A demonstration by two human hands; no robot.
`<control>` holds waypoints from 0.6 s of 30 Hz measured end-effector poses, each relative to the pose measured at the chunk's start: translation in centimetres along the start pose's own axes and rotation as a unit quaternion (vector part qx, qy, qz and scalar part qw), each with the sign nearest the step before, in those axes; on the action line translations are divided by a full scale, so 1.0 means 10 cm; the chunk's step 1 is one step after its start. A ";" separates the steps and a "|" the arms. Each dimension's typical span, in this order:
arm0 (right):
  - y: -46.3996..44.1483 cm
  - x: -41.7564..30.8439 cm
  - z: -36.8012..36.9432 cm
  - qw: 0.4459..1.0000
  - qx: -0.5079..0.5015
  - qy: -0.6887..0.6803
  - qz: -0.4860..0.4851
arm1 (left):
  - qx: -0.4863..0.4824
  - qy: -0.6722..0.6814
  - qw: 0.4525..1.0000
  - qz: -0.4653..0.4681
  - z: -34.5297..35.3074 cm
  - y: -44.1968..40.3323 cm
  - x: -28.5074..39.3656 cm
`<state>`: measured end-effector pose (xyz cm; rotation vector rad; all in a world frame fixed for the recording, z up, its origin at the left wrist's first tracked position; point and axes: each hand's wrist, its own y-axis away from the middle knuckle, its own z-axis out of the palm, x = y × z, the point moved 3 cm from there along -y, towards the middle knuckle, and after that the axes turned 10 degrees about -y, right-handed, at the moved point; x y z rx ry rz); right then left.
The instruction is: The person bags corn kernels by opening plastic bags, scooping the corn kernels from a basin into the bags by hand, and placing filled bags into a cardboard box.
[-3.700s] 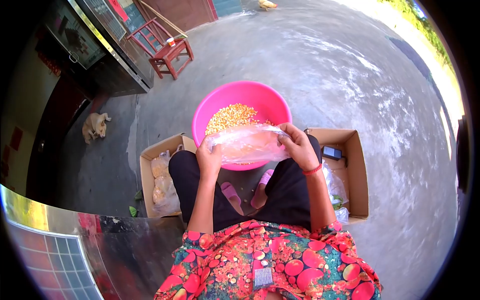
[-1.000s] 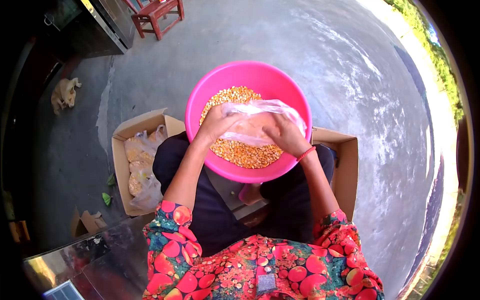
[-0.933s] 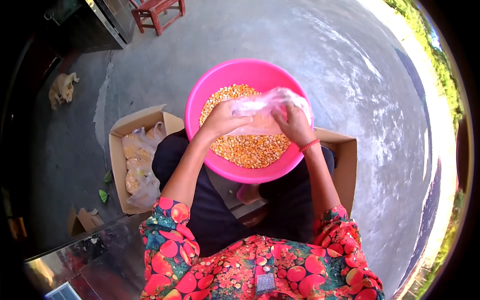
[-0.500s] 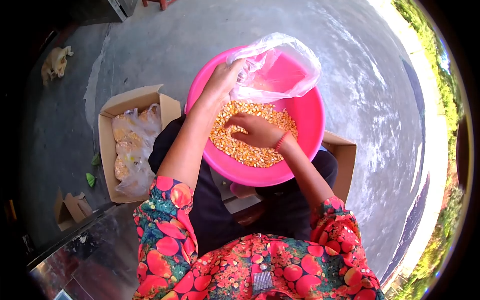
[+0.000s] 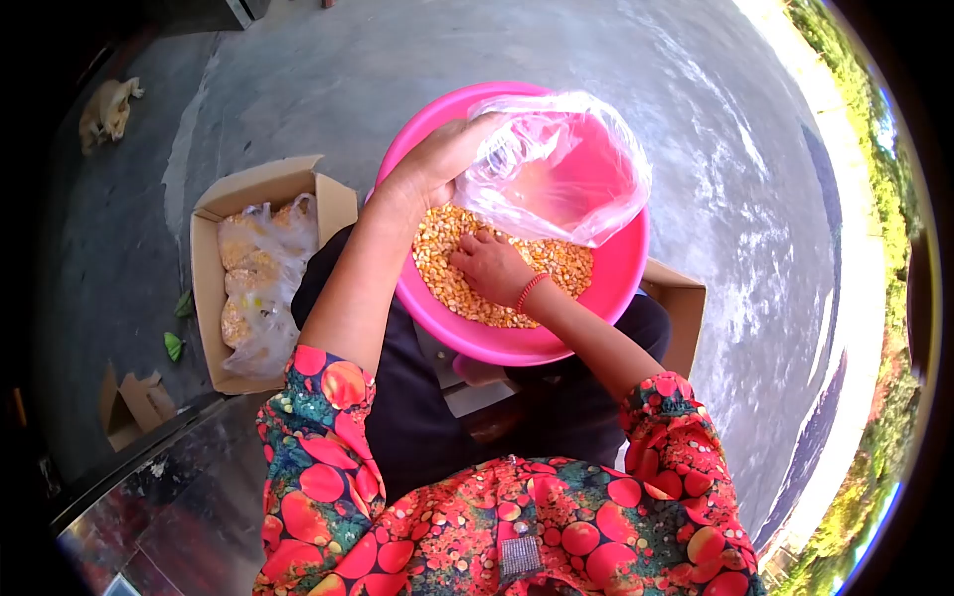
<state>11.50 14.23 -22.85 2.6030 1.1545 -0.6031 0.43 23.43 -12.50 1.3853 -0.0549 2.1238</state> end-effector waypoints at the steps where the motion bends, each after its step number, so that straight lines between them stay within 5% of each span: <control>1: 0.07 0.01 0.02 0.999 -0.037 0.005 -0.012 | -0.003 -0.002 1.000 0.001 -0.03 -0.05 -0.07; 3: 0.14 0.05 0.01 0.999 -0.033 -0.017 -0.019 | 0.066 -0.271 0.960 0.004 -0.11 -0.14 -0.17; 4: 0.16 0.08 0.00 0.997 -0.045 -0.060 0.021 | 0.100 -0.403 0.903 0.111 -0.08 -0.11 -0.12; 7: 0.23 0.05 -0.11 0.990 -0.016 -0.114 0.085 | 0.133 -0.457 0.851 0.223 -0.14 -0.23 -0.29; 11: 0.35 0.00 -0.30 0.972 0.110 -0.178 0.104 | 0.172 -0.385 0.889 0.177 -0.19 -0.28 -0.34; 13: 0.41 0.02 -0.32 0.898 0.097 -0.396 0.163 | 0.124 -0.262 0.952 0.099 -0.09 -0.16 -0.16; 15: 0.46 -0.01 -0.39 0.848 0.045 -0.492 0.191 | 0.139 -0.262 0.949 0.107 -0.08 -0.09 -0.08; 17: 0.52 -0.25 -0.55 0.590 -0.070 -0.767 0.241 | 0.141 -0.305 0.915 0.223 -0.14 -0.05 -0.01; 18: 0.52 -0.34 -0.63 0.585 -0.072 -0.780 0.211 | 0.173 -0.376 0.878 0.239 -0.16 -0.06 -0.02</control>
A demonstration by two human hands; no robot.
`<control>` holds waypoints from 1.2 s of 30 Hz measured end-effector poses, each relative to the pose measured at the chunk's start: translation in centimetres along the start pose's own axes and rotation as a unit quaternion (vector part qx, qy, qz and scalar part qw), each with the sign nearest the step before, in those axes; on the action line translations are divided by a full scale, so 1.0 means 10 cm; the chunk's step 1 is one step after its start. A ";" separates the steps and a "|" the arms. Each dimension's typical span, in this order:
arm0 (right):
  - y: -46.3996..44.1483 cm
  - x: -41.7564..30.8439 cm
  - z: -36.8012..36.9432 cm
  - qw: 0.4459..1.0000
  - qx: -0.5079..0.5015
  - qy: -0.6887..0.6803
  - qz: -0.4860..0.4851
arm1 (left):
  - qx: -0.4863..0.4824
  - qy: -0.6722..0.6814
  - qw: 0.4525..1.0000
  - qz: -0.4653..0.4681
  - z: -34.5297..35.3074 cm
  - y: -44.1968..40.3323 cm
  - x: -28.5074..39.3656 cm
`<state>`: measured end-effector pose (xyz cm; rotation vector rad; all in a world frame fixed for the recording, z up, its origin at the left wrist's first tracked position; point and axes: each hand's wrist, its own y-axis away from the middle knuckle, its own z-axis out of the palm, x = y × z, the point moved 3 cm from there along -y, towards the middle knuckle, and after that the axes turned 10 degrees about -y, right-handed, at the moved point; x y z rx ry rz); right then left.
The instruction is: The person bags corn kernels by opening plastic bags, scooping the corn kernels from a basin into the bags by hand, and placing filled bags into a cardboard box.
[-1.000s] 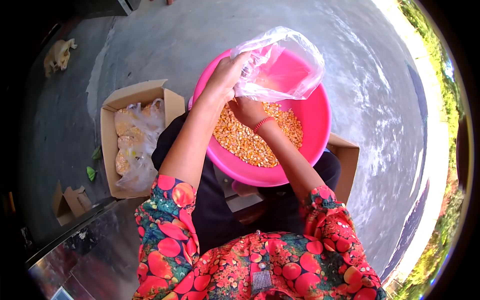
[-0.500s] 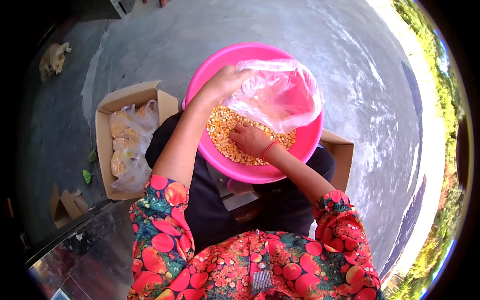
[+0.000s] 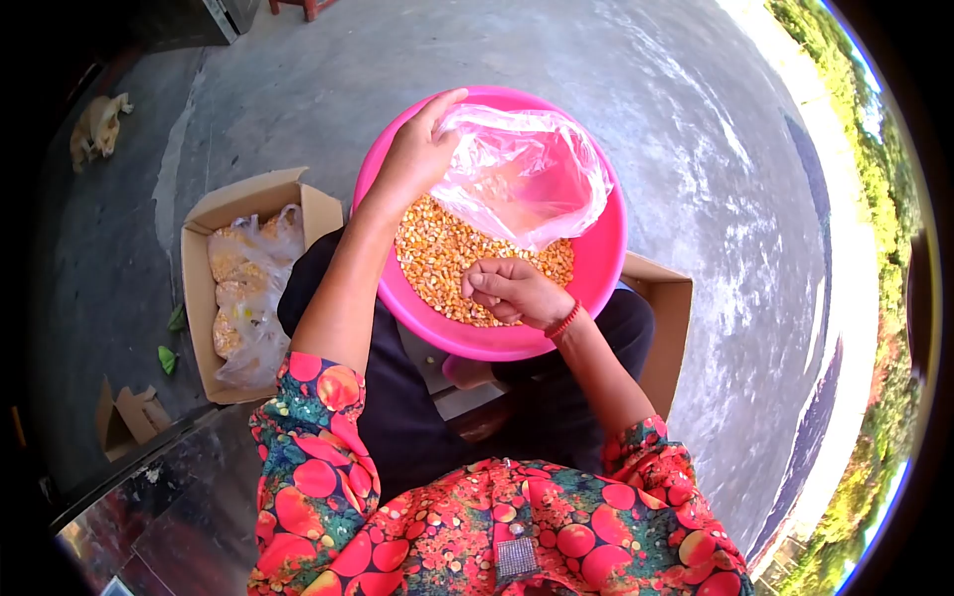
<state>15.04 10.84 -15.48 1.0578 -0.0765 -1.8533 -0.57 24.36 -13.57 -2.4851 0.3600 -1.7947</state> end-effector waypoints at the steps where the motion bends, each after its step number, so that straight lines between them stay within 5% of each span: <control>1: 0.05 -0.08 0.10 1.000 0.000 0.000 0.001 | 0.001 0.000 1.000 -0.001 -0.01 0.02 0.00; 3: 0.18 -0.36 0.30 0.994 0.009 -0.026 -0.103 | -0.016 -0.133 0.991 -0.026 0.01 0.06 0.01; 7: 0.24 -0.91 0.42 0.937 0.116 -0.027 -0.329 | -0.025 -0.182 0.983 -0.027 0.06 0.11 0.03; 9: 0.11 -1.02 0.24 0.900 0.170 0.053 -0.398 | -0.023 -0.195 0.980 -0.028 0.06 0.11 0.02; 11: -0.22 -0.98 -0.04 0.823 0.197 0.308 -0.434 | -0.023 -0.209 0.977 -0.030 0.06 0.12 0.05; 13: -0.31 -0.86 -0.31 0.711 0.261 0.557 -0.341 | -0.049 -0.190 0.977 -0.081 0.04 0.13 0.09; 16: -0.34 -0.71 -0.54 0.750 0.261 0.547 -0.265 | -0.019 -0.167 0.985 -0.027 0.00 0.11 0.03; 23: -0.32 -0.77 -0.71 0.663 0.314 0.625 -0.268 | -0.036 -0.091 0.990 0.100 0.00 0.15 0.31; 26: -0.27 -0.88 -0.68 0.627 0.343 0.630 -0.303 | -0.114 -0.057 0.982 0.140 -0.02 0.17 0.31; 29: -0.23 -0.89 -0.74 0.603 0.356 0.656 -0.281 | -0.151 -0.095 0.977 0.117 0.01 0.16 0.13; 31: -0.20 -0.85 -0.81 0.617 0.345 0.671 -0.224 | -0.129 -0.288 0.948 0.046 0.04 0.15 0.01; 33: -0.30 -0.67 -0.91 0.657 0.198 0.718 -0.117 | -0.135 -0.344 0.929 0.017 0.10 0.18 0.02; 36: -0.32 -0.48 -0.91 0.658 0.167 0.733 -0.040 | -0.101 -0.413 0.905 0.008 0.17 0.24 0.03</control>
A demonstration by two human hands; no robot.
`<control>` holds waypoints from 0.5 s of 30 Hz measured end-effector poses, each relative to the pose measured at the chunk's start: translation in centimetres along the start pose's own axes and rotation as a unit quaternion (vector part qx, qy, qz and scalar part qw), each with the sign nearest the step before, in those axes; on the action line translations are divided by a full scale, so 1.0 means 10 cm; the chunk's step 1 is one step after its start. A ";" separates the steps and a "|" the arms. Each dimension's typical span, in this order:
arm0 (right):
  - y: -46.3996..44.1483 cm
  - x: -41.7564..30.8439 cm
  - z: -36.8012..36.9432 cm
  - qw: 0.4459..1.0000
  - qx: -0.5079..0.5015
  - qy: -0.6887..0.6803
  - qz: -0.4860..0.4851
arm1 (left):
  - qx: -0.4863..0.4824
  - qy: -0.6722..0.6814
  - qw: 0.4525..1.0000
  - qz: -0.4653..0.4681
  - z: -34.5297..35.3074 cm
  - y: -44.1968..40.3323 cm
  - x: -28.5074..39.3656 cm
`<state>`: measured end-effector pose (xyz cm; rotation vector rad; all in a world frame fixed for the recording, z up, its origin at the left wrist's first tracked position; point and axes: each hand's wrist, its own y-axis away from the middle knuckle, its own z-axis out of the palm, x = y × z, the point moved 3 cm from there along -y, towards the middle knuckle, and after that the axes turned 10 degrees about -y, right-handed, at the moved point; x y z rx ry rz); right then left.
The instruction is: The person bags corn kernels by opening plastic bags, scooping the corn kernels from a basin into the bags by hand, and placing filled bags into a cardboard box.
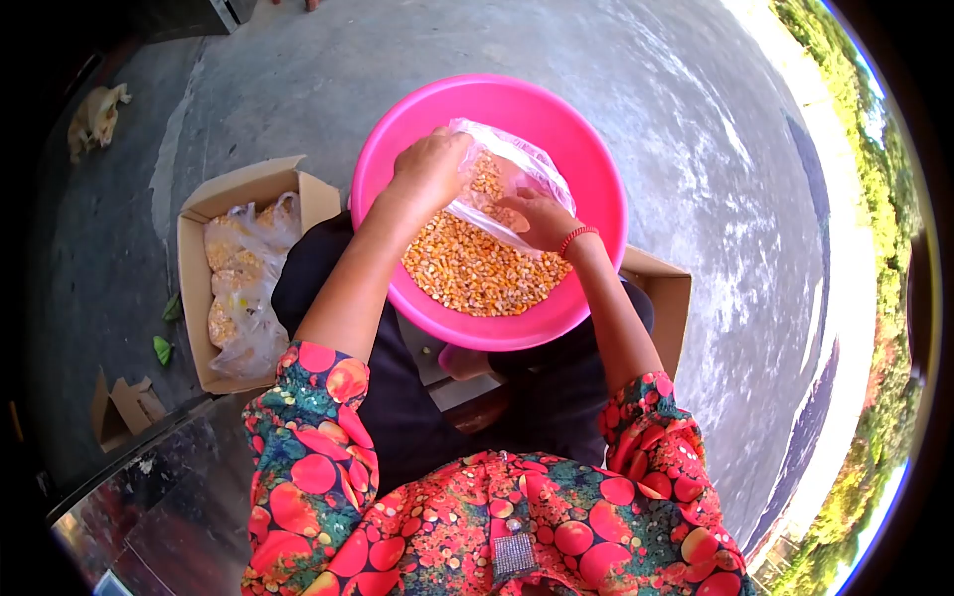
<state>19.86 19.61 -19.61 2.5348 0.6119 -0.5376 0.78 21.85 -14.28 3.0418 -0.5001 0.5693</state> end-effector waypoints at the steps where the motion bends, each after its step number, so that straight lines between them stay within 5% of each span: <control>1: 0.00 -0.01 0.01 1.000 -0.010 -0.010 0.011 | 0.042 -0.016 0.999 0.002 0.00 0.01 0.01; 2: 0.01 0.00 0.03 1.000 -0.011 -0.011 0.012 | -0.008 -0.034 0.999 -0.012 0.04 -0.03 -0.01; 4: 0.03 0.02 -0.05 0.986 0.158 -0.035 -0.039 | 0.003 -0.030 0.999 -0.017 0.09 -0.07 -0.05; 7: -0.01 0.17 -0.01 0.997 0.027 0.035 0.061 | -0.014 -0.041 0.999 -0.003 0.23 -0.06 -0.03; 11: -0.04 0.55 0.10 0.984 0.174 -0.029 -0.032 | -0.132 -0.090 0.987 -0.016 0.31 -0.03 0.09; 12: 0.07 0.34 -0.05 0.962 0.259 -0.047 -0.071 | -0.142 -0.094 0.985 -0.012 0.31 -0.04 0.09; 15: 0.32 -0.38 -0.29 0.952 0.261 -0.141 -0.076 | -0.121 -0.087 0.988 -0.036 0.35 -0.11 0.07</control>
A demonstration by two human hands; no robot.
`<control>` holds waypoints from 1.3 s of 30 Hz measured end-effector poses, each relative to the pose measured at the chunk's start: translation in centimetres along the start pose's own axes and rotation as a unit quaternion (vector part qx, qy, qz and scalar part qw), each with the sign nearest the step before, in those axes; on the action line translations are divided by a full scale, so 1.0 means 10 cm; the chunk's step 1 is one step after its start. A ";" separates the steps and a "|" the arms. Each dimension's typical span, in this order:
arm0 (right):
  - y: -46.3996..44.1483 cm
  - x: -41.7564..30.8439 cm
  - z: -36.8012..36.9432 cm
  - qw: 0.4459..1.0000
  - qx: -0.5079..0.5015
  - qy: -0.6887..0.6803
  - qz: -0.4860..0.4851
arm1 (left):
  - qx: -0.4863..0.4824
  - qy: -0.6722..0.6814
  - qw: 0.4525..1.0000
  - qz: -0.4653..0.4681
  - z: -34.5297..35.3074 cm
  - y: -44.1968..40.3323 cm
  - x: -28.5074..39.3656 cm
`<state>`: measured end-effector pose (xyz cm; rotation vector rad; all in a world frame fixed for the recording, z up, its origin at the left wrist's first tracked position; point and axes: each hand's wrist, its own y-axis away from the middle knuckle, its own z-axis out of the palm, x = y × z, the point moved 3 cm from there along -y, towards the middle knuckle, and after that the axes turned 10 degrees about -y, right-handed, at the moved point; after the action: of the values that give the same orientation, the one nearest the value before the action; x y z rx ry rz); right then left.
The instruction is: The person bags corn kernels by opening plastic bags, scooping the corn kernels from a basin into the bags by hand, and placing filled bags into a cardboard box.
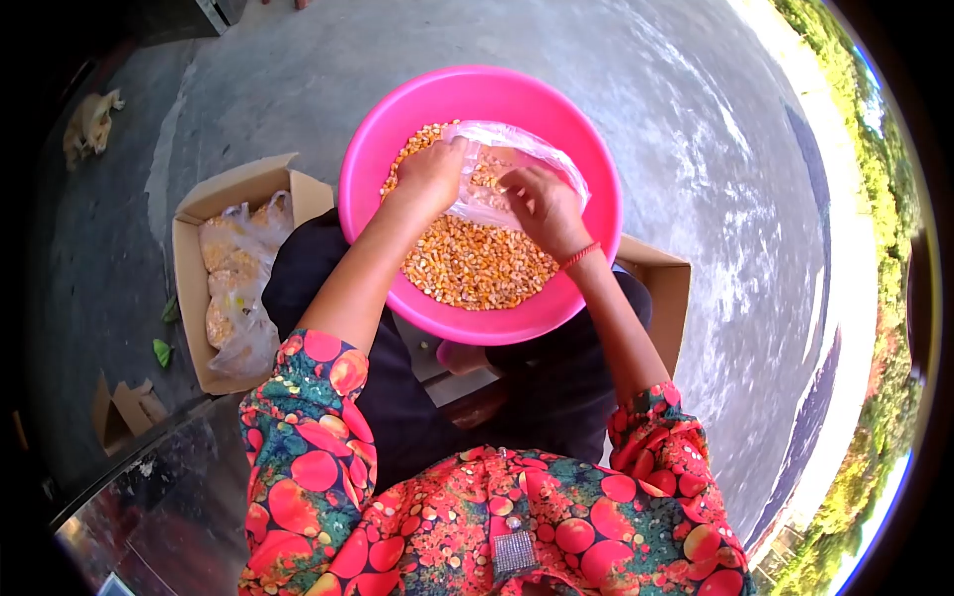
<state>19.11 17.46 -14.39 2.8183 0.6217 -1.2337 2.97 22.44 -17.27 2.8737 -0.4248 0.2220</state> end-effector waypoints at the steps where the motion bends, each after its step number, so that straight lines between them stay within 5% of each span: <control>1: 0.04 -0.16 0.09 0.997 -0.067 -0.039 -0.009 | -0.001 0.000 1.000 0.001 -0.02 0.01 0.01; 4: 0.24 -0.29 0.46 0.972 -0.200 -0.043 -0.119 | -0.002 0.016 1.000 0.014 -0.10 0.07 0.07; 6: 0.38 -0.14 0.75 0.976 -0.184 -0.002 -0.118 | -0.011 0.028 0.999 0.042 -0.09 0.11 0.06; 13: 0.52 0.03 0.94 0.970 -0.230 0.072 0.008 | -0.033 0.040 0.998 0.047 -0.09 0.12 0.02; 16: 0.52 0.20 0.96 0.968 -0.248 0.011 0.025 | -0.011 0.057 0.997 0.058 -0.12 0.14 0.02; 18: 0.52 0.24 0.88 0.957 -0.189 -0.212 0.056 | -0.012 0.053 0.997 0.057 -0.13 0.15 0.03; 19: 0.49 0.11 0.76 0.912 -0.196 -0.316 0.176 | -0.013 0.054 0.997 0.057 -0.12 0.15 0.03; 20: 0.46 -0.01 0.65 0.912 -0.195 -0.315 0.176 | -0.013 0.056 0.997 0.055 -0.12 0.15 0.02; 22: 0.50 -0.05 0.51 0.720 -0.131 -0.559 0.390 | -0.013 0.060 0.997 0.054 -0.12 0.15 0.03; 29: 0.64 0.06 0.46 0.632 -0.021 -0.686 0.361 | -0.023 0.052 0.996 0.063 -0.12 0.16 0.05; 36: 0.18 -0.21 -0.17 0.685 0.227 -0.675 0.155 | -0.006 0.046 0.998 0.048 -0.17 0.18 0.04; 38: 0.05 -0.16 -0.15 0.720 0.255 -0.632 0.129 | -0.013 0.046 0.998 0.042 -0.20 0.18 0.05; 39: -0.04 -0.08 -0.07 0.802 0.204 -0.548 0.119 | -0.021 0.045 0.998 0.037 -0.21 0.19 0.05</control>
<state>18.99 17.70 -13.25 1.6908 -0.0924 -2.7102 2.61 21.08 -14.76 2.7965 -0.5125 0.3499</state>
